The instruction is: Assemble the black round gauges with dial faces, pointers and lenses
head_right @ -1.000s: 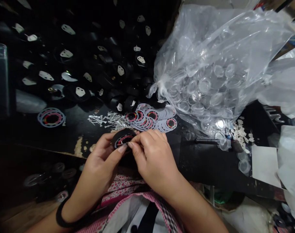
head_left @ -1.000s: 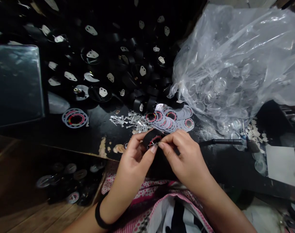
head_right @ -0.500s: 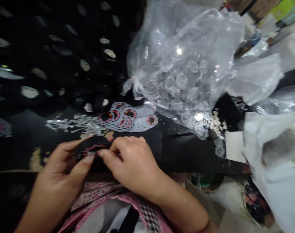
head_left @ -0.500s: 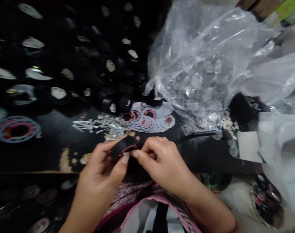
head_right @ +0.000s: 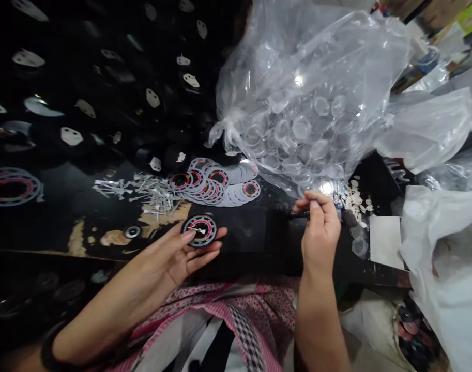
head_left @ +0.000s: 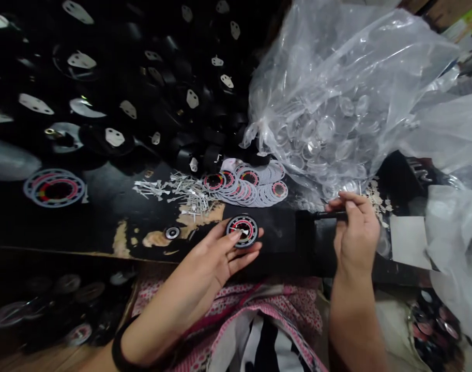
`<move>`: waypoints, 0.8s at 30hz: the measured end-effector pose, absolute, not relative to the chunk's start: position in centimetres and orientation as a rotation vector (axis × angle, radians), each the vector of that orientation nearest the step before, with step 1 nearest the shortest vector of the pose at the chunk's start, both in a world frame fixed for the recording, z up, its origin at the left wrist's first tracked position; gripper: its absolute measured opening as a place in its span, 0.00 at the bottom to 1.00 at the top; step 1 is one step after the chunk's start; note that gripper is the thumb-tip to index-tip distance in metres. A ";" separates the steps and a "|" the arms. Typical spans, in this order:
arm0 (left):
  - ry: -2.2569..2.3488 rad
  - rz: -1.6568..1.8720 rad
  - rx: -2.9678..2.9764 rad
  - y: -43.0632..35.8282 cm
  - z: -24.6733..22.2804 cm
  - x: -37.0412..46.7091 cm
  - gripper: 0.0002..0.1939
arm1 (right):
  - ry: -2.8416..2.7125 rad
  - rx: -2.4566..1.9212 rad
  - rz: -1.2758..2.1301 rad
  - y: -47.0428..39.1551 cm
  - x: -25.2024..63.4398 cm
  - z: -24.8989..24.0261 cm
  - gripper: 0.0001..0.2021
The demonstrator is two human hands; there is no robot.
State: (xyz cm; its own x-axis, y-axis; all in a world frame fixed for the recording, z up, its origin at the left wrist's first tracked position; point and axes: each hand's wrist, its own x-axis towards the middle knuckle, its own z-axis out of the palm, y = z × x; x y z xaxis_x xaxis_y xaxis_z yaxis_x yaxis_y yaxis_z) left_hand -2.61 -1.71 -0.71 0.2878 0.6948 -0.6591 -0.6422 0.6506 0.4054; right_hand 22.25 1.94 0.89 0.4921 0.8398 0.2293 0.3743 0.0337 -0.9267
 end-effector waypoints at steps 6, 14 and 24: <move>0.869 0.831 -0.028 -1.9 -1.1 -2.2 0.12 | -1.126 -1.210 0.843 1.4 15.3 2.8 0.07; 0.797 0.895 -0.016 -2.2 -1.3 -2.0 0.06 | -1.459 -1.021 1.052 0.6 10.8 3.1 0.10; 0.796 0.920 0.015 -2.1 -1.3 -1.9 0.07 | -1.685 -1.071 1.037 0.4 10.8 3.8 0.11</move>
